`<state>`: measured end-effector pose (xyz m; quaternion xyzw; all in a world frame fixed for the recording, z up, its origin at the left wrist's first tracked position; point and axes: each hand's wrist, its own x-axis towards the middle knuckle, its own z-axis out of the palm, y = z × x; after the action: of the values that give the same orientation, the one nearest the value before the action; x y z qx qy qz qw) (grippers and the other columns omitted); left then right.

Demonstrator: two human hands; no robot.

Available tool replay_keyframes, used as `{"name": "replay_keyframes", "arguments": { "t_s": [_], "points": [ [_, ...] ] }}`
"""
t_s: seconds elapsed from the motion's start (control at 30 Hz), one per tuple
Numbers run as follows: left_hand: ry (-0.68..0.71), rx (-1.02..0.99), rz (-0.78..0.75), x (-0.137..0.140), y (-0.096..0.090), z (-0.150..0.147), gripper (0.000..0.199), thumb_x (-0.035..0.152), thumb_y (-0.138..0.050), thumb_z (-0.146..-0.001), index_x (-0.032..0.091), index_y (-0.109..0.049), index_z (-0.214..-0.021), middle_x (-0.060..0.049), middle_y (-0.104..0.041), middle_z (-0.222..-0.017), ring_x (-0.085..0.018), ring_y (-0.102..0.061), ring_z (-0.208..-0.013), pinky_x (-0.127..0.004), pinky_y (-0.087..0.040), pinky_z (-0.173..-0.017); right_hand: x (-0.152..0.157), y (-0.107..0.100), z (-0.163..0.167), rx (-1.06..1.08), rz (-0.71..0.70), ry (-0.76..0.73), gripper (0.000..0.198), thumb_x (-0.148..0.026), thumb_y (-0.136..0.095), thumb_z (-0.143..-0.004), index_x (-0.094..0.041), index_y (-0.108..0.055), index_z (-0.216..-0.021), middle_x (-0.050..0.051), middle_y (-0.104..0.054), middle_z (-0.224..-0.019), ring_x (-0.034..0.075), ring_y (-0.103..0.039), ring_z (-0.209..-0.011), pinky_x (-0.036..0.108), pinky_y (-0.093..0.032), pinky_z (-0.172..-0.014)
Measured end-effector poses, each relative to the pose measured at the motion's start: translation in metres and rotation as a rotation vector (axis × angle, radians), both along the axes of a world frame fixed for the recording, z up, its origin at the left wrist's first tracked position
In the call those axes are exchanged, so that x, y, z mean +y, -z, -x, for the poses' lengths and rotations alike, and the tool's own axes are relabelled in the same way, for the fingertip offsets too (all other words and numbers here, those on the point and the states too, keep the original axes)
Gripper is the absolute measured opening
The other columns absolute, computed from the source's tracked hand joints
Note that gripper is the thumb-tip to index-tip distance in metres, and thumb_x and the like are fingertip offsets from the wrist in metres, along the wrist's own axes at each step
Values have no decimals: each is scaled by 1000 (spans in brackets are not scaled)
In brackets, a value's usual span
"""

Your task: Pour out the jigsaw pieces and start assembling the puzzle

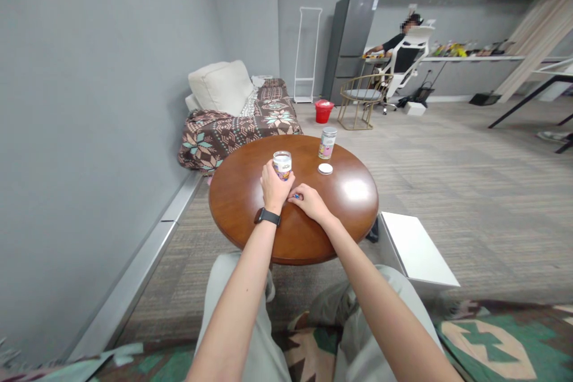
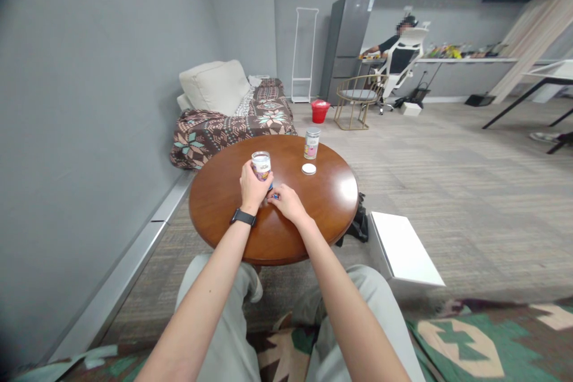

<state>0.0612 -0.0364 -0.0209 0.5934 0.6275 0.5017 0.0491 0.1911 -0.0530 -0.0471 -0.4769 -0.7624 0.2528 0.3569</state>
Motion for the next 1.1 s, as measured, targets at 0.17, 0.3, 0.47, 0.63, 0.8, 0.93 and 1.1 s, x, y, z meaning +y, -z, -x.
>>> {"name": "replay_keyframes", "arguments": {
  "t_s": [0.17,0.3,0.47,0.63,0.8,0.93,1.1],
  "points": [
    [23,-17,-38,2,2,0,54,24,-72,-75,18,-47,-123,-14,-61,-121,-31,-58,-121,-45,-46,-103,-3,-1,-1,38,-14,6,10,-11,-72,-78,-21,-73,-78,-1,-63,-77,13,-55,-70,27,-47,-77],
    [29,-24,-54,2,3,0,54,24,-72,-74,18,-47,-122,-14,-61,-120,-31,-58,-120,-46,-46,-102,-5,0,-2,43,-56,54,8,-13,-73,-77,-21,-73,-80,0,-64,-78,14,-57,-71,29,-49,-78],
    [30,-30,-42,2,4,1,55,25,-72,-75,17,-47,-123,-15,-60,-120,-32,-58,-120,-46,-47,-102,-7,3,-4,72,-83,86,6,-20,-71,-79,-20,-74,-85,2,-62,-83,14,-57,-69,32,-52,-79],
    [46,-32,-56,3,4,0,54,24,-73,-74,19,-47,-122,-13,-60,-120,-31,-59,-119,-45,-47,-102,-9,9,-4,8,-133,129,15,-16,-71,-76,-18,-74,-91,5,-59,-93,16,-58,-76,35,-53,-84],
    [43,-45,-46,2,3,0,55,24,-74,-74,19,-48,-121,-14,-60,-118,-30,-59,-118,-44,-47,-102,-11,9,-7,7,-85,121,14,-11,-63,-80,-20,-73,-86,4,-61,-90,15,-57,-72,34,-53,-83],
    [47,-41,-34,2,2,0,53,24,-74,-74,19,-48,-120,-13,-60,-118,-31,-60,-116,-45,-47,-101,-10,6,-10,68,-59,106,17,-11,-66,-75,-20,-72,-87,2,-61,-87,13,-56,-68,32,-53,-77],
    [51,-48,-41,2,3,0,52,24,-74,-74,20,-48,-119,-12,-60,-117,-31,-60,-115,-45,-47,-100,-12,3,-9,153,-49,56,21,-9,-67,-71,-20,-71,-88,-2,-58,-77,12,-55,-65,29,-52,-75]
  ]
}}
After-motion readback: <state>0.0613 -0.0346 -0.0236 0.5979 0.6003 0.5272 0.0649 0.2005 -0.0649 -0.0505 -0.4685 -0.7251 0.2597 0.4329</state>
